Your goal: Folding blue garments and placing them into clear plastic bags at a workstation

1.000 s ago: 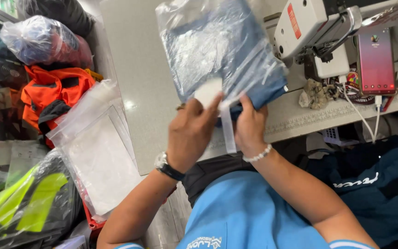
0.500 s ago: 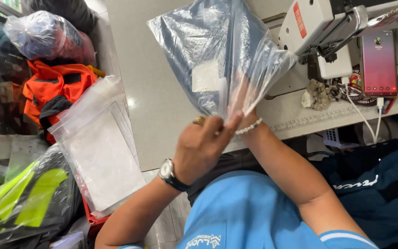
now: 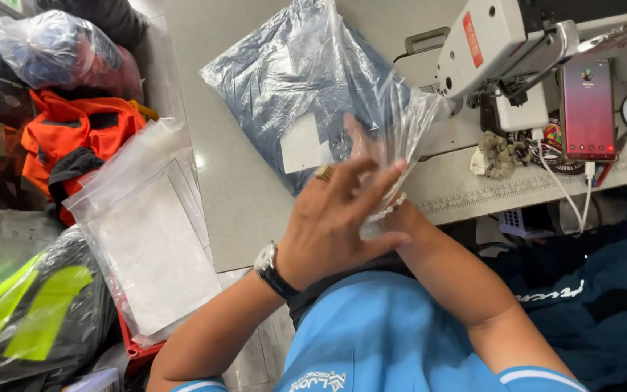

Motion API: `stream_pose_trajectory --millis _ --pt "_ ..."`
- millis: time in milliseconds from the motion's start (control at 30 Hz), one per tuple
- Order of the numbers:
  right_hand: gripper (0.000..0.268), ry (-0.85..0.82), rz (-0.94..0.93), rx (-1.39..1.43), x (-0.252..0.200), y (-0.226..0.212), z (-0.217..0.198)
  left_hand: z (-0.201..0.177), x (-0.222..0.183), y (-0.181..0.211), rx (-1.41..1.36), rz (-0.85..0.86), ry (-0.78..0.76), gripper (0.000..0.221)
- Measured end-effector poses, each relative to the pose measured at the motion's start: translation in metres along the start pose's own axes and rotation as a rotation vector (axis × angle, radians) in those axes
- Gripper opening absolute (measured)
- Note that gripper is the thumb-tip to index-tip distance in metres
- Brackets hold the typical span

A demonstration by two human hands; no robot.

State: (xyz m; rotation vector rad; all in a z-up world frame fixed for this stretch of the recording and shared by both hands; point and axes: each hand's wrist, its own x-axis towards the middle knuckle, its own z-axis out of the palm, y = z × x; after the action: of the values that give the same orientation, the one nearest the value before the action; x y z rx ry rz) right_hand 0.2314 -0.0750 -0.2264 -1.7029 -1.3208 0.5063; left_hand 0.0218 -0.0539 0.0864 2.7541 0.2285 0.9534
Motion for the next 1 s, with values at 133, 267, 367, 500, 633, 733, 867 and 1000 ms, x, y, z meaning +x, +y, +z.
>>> stream_pose_trajectory --millis 133,267,367,500,633,733,867,1000 --pt "0.063 -0.231 -0.150 -0.203 -0.006 0.042 0.018 0.010 -0.025 -0.055 -0.030 -0.218 -0.025 0.071" --pt "0.107 0.085 -0.077 1.247 -0.032 -0.129 -0.073 0.050 -0.068 -0.126 0.161 -0.381 -0.148 0.078" --pt "0.029 0.544 0.855 1.022 -0.029 -0.215 -0.109 0.049 -0.069 -0.148 0.300 -0.471 -0.411 0.092" --pt "0.026 0.700 0.541 0.616 -0.055 -0.190 -0.133 0.036 -0.058 -0.164 0.252 -0.465 -0.459 0.109" --pt "0.045 0.404 0.571 0.275 -0.014 -0.169 -0.155 0.041 -0.024 -0.160 0.231 -0.315 -0.456 0.110" --pt "0.038 0.180 0.736 0.047 -0.002 -0.234 -0.161 0.049 -0.005 -0.149 0.172 -0.284 -0.424 0.104" --pt "0.056 -0.080 0.600 -0.359 -0.059 -0.196 -0.168 0.040 -0.021 -0.163 0.104 -0.539 -0.619 0.109" --pt "0.047 0.048 0.322 -0.544 -0.077 -0.192 -0.171 0.051 -0.010 -0.177 0.222 -0.301 -0.264 0.081"
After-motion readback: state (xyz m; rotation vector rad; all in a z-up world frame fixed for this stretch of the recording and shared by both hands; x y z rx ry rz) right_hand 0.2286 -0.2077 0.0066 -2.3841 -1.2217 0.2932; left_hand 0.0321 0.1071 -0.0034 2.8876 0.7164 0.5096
